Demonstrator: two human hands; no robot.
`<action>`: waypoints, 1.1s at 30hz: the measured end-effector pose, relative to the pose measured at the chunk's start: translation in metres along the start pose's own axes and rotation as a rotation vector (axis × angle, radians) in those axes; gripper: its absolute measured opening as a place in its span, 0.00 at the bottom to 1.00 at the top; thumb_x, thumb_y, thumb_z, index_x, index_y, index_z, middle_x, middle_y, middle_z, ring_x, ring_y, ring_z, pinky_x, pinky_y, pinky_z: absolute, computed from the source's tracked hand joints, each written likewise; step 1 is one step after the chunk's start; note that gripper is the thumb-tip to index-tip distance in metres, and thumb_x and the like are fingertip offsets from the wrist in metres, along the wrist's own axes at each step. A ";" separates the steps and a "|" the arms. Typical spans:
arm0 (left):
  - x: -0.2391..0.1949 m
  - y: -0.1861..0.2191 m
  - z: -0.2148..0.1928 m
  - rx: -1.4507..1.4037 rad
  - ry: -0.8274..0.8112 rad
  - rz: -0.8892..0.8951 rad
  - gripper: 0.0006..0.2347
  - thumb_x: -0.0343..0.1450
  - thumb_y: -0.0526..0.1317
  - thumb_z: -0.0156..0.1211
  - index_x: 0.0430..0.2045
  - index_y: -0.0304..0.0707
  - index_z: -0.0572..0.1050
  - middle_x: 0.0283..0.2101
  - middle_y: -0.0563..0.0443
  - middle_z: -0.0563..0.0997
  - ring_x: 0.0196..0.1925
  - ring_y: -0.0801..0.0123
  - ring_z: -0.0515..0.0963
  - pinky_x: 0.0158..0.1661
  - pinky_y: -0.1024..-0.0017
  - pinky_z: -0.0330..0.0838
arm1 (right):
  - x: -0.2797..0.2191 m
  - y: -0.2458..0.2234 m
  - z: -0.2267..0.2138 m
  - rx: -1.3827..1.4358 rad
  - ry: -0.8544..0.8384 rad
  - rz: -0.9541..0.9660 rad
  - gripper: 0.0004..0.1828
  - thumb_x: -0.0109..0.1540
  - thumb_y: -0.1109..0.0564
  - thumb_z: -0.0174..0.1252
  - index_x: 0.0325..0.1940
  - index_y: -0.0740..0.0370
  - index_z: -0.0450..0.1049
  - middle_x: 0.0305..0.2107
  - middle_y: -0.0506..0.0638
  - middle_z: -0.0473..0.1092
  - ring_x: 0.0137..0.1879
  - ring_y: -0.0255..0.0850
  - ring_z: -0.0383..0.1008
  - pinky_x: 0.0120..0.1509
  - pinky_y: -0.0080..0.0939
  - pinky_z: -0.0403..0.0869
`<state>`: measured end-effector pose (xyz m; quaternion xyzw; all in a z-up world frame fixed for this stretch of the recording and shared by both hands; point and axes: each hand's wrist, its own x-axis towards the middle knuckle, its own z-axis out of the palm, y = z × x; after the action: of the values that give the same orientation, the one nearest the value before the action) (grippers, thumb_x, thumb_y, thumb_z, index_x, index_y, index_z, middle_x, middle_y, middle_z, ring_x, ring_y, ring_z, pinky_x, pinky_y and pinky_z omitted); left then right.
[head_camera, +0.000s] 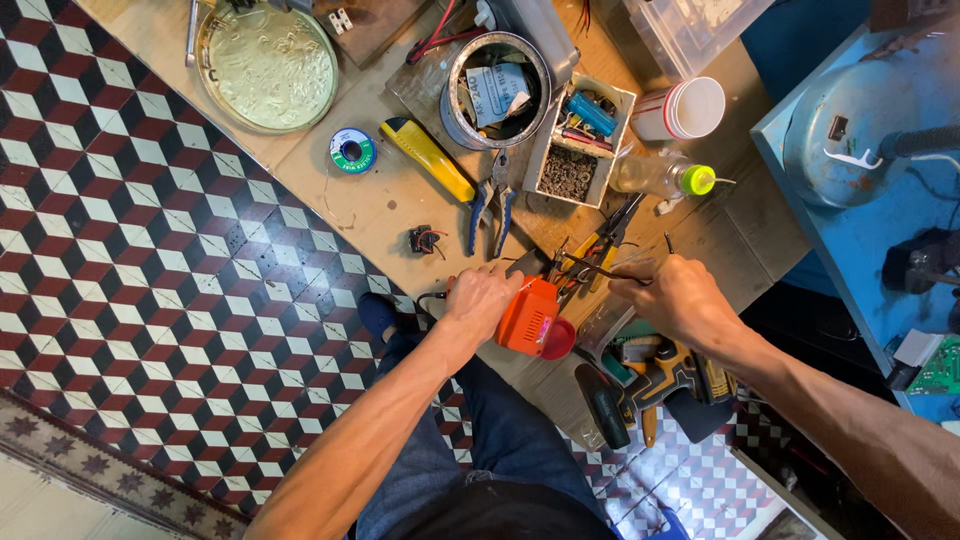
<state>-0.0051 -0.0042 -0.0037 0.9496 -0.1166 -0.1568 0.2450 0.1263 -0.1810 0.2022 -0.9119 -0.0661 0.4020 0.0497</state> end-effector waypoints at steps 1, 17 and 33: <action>0.000 0.001 0.001 -0.001 0.021 -0.003 0.21 0.55 0.29 0.70 0.40 0.40 0.73 0.38 0.44 0.81 0.42 0.54 0.83 0.38 0.61 0.77 | 0.004 0.000 -0.003 0.106 -0.018 0.030 0.20 0.60 0.46 0.61 0.52 0.55 0.82 0.40 0.58 0.82 0.41 0.48 0.84 0.49 0.48 0.79; -0.006 0.007 -0.005 0.038 -0.037 -0.046 0.18 0.58 0.31 0.69 0.39 0.40 0.72 0.38 0.43 0.79 0.42 0.55 0.83 0.37 0.62 0.78 | 0.001 -0.002 0.002 -1.042 -0.073 -0.586 0.25 0.62 0.57 0.56 0.65 0.60 0.64 0.45 0.63 0.70 0.36 0.49 0.80 0.30 0.43 0.80; -0.001 -0.001 0.005 -0.031 -0.011 -0.009 0.19 0.56 0.30 0.69 0.39 0.40 0.72 0.38 0.43 0.79 0.42 0.54 0.82 0.38 0.62 0.77 | 0.001 -0.001 0.008 -0.892 -0.060 -0.439 0.29 0.61 0.56 0.53 0.68 0.59 0.62 0.36 0.61 0.72 0.31 0.48 0.79 0.28 0.46 0.79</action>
<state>-0.0078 -0.0049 -0.0082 0.9453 -0.1112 -0.1650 0.2586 0.1209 -0.1798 0.1965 -0.7970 -0.4236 0.3405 -0.2637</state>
